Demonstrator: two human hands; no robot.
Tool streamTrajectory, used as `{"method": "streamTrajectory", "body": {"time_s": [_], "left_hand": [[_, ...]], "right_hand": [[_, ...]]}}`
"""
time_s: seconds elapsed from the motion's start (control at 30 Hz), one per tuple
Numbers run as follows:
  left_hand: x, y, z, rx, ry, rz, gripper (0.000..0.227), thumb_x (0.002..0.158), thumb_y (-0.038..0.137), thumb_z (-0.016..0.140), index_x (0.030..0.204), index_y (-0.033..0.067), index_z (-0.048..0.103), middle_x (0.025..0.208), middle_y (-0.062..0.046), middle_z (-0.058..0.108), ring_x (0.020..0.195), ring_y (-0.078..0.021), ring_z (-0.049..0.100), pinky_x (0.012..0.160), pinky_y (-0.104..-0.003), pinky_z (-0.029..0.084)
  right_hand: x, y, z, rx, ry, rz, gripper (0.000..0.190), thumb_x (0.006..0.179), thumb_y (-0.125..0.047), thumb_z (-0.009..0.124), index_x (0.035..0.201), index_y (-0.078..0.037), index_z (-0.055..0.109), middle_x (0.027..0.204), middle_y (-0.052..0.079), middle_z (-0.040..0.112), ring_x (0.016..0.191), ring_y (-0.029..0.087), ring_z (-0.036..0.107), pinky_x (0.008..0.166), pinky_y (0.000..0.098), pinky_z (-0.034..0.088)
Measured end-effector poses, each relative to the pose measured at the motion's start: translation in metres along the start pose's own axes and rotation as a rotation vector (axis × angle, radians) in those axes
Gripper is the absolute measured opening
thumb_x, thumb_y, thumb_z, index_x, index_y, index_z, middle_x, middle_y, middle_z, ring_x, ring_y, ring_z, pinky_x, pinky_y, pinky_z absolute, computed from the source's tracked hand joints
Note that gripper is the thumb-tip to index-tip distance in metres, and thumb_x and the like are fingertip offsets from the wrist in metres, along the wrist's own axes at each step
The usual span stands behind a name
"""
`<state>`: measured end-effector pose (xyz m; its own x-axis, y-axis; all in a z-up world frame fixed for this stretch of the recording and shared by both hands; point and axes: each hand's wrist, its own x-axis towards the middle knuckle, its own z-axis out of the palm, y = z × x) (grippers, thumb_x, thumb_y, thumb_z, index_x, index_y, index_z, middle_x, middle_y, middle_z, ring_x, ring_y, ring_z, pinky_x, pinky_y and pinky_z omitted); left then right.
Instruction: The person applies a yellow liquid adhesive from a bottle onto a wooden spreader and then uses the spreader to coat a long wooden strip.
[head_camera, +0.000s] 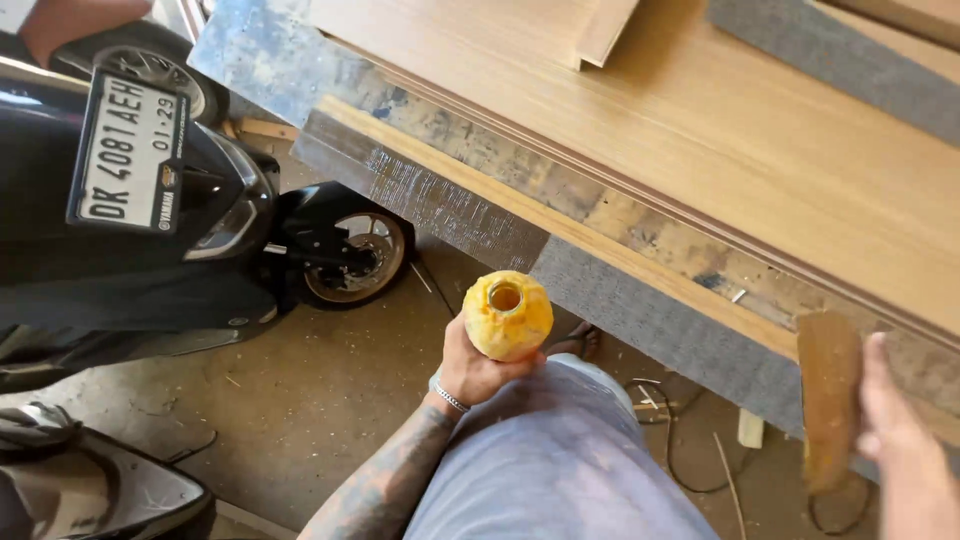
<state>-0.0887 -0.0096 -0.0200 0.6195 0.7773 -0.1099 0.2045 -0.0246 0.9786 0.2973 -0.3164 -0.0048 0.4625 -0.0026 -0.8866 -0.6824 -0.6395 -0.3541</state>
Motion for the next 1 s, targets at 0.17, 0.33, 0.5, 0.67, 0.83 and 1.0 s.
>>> {"method": "streamTrajectory", "body": {"time_s": [0.17, 0.33, 0.5, 0.67, 0.83, 1.0], "left_hand": [[0.017, 0.006, -0.021, -0.056, 0.041, 0.088, 0.091, 0.063, 0.039, 0.109, 0.138, 0.0023, 0.071, 0.13, -0.008, 0.081, 0.12, -0.0174, 0.076, 0.114, -0.036, 0.062], [0.045, 0.031, -0.076, -0.067, 0.054, 0.273, 0.096, 0.064, 0.047, 0.107, 0.14, 0.0013, 0.072, 0.134, -0.012, 0.082, 0.124, -0.0195, 0.079, 0.119, -0.035, 0.063], [0.094, 0.124, -0.158, 0.488, 0.007, 0.626, 0.091, 0.076, 0.041, 0.106, 0.141, -0.0115, 0.069, 0.134, -0.024, 0.079, 0.12, -0.0324, 0.079, 0.115, -0.043, 0.062], [0.14, 0.2, -0.212, 0.913, -0.076, 0.802, 0.093, 0.081, 0.06, 0.111, 0.128, -0.0085, 0.071, 0.111, -0.02, 0.081, 0.09, -0.0336, 0.08, 0.074, -0.048, 0.061], [0.171, 0.248, -0.235, 1.082, -0.232, 0.923, 0.084, 0.088, 0.049, 0.107, 0.136, -0.01, 0.073, 0.119, -0.022, 0.086, 0.099, -0.0397, 0.085, 0.079, -0.054, 0.067], [0.182, 0.278, -0.233, 1.324, -0.347, 1.0, 0.086, 0.089, 0.071, 0.1, 0.136, 0.0039, 0.075, 0.112, -0.015, 0.078, 0.094, -0.0375, 0.079, 0.073, -0.057, 0.064]], "right_hand": [[0.074, 0.022, 0.028, 0.456, -0.845, -0.251, 0.056, 0.097, -0.063, 0.076, 0.128, -0.017, 0.067, 0.099, 0.004, 0.062, 0.087, 0.017, 0.056, 0.076, 0.0361, 0.053], [0.004, -0.018, 0.105, 0.628, -0.75, -0.573, 0.061, 0.109, -0.047, 0.082, 0.156, -0.011, 0.069, 0.14, 0.009, 0.079, 0.127, 0.027, 0.075, 0.106, 0.0468, 0.063], [-0.046, -0.045, 0.158, 0.702, -0.464, -0.712, 0.049, 0.114, -0.021, 0.063, 0.163, -0.022, 0.062, 0.159, 0.004, 0.072, 0.148, 0.027, 0.07, 0.122, 0.0484, 0.063], [-0.118, -0.067, 0.183, 0.688, -0.676, -0.799, 0.06, 0.096, -0.021, 0.08, 0.155, -0.015, 0.067, 0.144, 0.005, 0.076, 0.135, 0.028, 0.072, 0.116, 0.0497, 0.062], [-0.169, -0.079, 0.214, 0.658, -0.63, -0.697, 0.077, 0.082, 0.001, 0.079, 0.156, -0.007, 0.06, 0.133, 0.015, 0.077, 0.117, 0.032, 0.075, 0.099, 0.0482, 0.066], [-0.209, -0.092, 0.228, 0.839, -0.565, -0.535, 0.059, 0.094, -0.001, 0.066, 0.153, -0.004, 0.063, 0.137, 0.017, 0.077, 0.122, 0.034, 0.076, 0.103, 0.0557, 0.066]]}}
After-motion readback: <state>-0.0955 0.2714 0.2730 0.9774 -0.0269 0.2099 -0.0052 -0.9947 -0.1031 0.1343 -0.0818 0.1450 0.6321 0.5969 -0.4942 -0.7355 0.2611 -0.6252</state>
